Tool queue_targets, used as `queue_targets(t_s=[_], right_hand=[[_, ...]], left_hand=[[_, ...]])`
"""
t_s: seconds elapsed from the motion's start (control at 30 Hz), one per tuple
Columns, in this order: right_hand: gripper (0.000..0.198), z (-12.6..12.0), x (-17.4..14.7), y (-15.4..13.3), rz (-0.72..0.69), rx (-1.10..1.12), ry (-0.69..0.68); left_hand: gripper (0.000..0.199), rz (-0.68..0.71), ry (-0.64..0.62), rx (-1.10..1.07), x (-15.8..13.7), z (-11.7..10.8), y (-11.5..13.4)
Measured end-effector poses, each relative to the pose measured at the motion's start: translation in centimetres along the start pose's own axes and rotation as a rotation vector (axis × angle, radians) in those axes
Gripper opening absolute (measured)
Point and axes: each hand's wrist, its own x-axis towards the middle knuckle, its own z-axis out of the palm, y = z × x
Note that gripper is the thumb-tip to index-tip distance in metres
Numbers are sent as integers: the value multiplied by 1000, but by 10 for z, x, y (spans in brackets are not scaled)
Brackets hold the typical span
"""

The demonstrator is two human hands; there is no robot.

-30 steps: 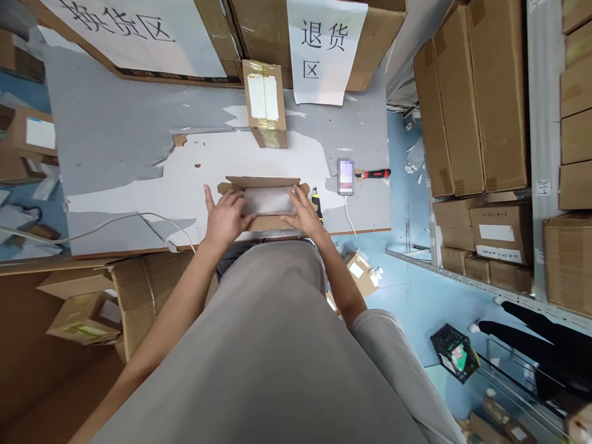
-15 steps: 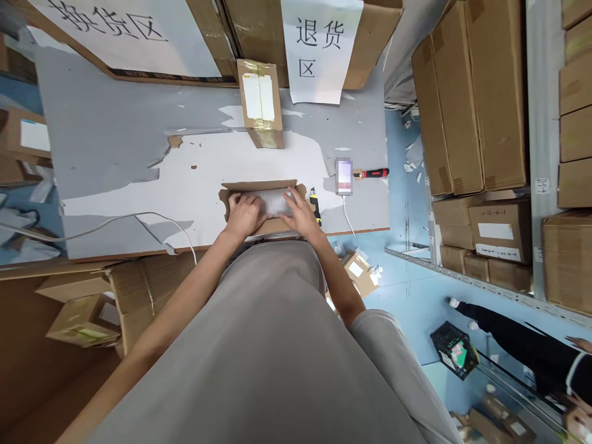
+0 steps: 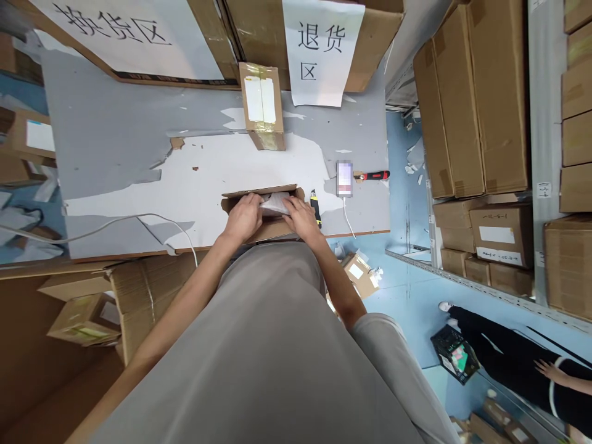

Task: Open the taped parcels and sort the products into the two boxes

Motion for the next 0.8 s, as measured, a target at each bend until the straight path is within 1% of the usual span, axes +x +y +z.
queue_targets(t_s=[0.13,0.27,0.33,0.4,0.47,0.5,0.53,0.57,0.6,0.63,0.67,0.7,0.77,0.8], right_hand=[[64,-10,1,-16,35,-99,-33],[48,-20,3,-29,68,-86,-44],[43,-25,3,-36,75,-16,5],[44,-32,3,-45,84,84,95],[52,-41,0,-56,87,182,182],[61,-46,-1,-63,77,218,209],[75,-51,-3,-70,57,236,226],[89,-57,-4,-77,25,236,233],[98,-63,-5,-84,-13,221,237],[97,-68,-5,-91,-52,200,246],[88,-72,-4,-97,-88,179,260],[73,-75,-3,-102,-113,161,280],[43,-81,4,-110,-140,138,317],[36,-84,8,-113,-151,130,333]], left_hand=[[31,-77,60,-153,-4,-9,0],[21,-158,139,-273,-7,-17,4],[19,-156,205,-389,-8,-22,8],[22,-127,279,-572,-8,-30,14],[26,-107,350,-754,-7,-39,20],[27,-110,386,-822,-5,-44,23],[29,-119,423,-874,-4,-49,25],[30,-131,457,-914,-2,-55,28],[32,-139,486,-945,0,-61,30],[32,-143,508,-967,1,-67,32],[31,-137,518,-976,1,-74,34],[29,-121,517,-966,1,-81,37],[25,-57,491,-881,-2,-94,43],[26,-13,475,-814,-5,-101,46]])
